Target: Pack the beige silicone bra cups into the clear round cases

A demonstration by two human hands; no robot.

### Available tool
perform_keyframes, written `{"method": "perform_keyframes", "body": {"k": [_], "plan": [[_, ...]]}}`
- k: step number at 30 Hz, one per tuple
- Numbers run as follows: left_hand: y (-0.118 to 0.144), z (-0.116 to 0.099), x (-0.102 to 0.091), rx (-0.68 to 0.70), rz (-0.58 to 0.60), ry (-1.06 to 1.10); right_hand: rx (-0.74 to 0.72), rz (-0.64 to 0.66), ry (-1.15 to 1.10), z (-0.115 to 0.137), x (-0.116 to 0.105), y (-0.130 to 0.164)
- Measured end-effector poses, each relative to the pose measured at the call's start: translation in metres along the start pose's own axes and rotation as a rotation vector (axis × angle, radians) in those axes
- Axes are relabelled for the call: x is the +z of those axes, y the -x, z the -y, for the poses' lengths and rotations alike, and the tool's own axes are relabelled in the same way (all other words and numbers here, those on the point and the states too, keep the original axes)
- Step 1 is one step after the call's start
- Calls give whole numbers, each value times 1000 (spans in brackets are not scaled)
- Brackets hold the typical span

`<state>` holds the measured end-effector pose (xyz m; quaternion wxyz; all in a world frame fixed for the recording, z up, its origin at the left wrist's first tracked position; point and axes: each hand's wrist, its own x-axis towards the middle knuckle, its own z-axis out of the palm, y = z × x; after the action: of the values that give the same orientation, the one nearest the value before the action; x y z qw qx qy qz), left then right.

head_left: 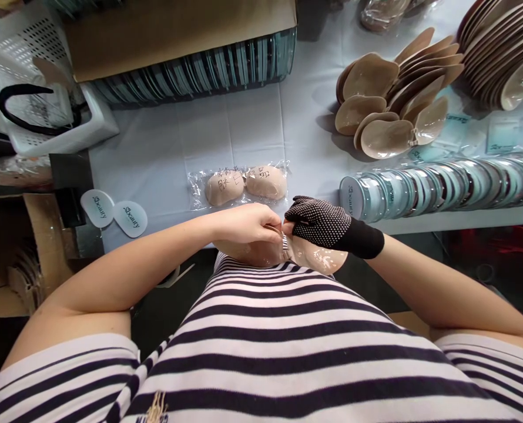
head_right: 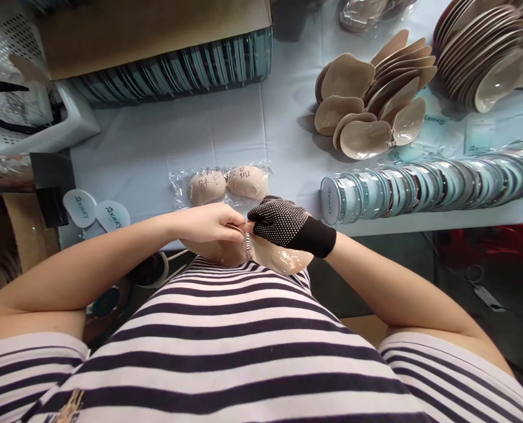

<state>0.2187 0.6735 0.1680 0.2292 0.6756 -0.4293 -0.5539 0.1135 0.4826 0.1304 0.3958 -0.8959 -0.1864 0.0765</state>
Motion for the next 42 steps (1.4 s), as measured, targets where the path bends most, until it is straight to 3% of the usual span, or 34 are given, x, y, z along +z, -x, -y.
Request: {"method": "perform_keyframes", "body": {"k": [25, 35, 37, 39, 42], "plan": [[-1, 1, 2, -25, 3, 12, 15, 8, -53, 1, 1, 0], [-7, 2, 1, -11, 72, 75, 34, 327, -214, -8, -12, -5], [-7, 5, 0, -11, 66, 128, 113, 237, -249, -19, -21, -6], [-5, 11, -1, -25, 63, 184, 253, 25, -256, -37, -26, -1], [-1, 23, 0, -62, 34, 276, 502, -263, -293, -68, -13, 17]]}}
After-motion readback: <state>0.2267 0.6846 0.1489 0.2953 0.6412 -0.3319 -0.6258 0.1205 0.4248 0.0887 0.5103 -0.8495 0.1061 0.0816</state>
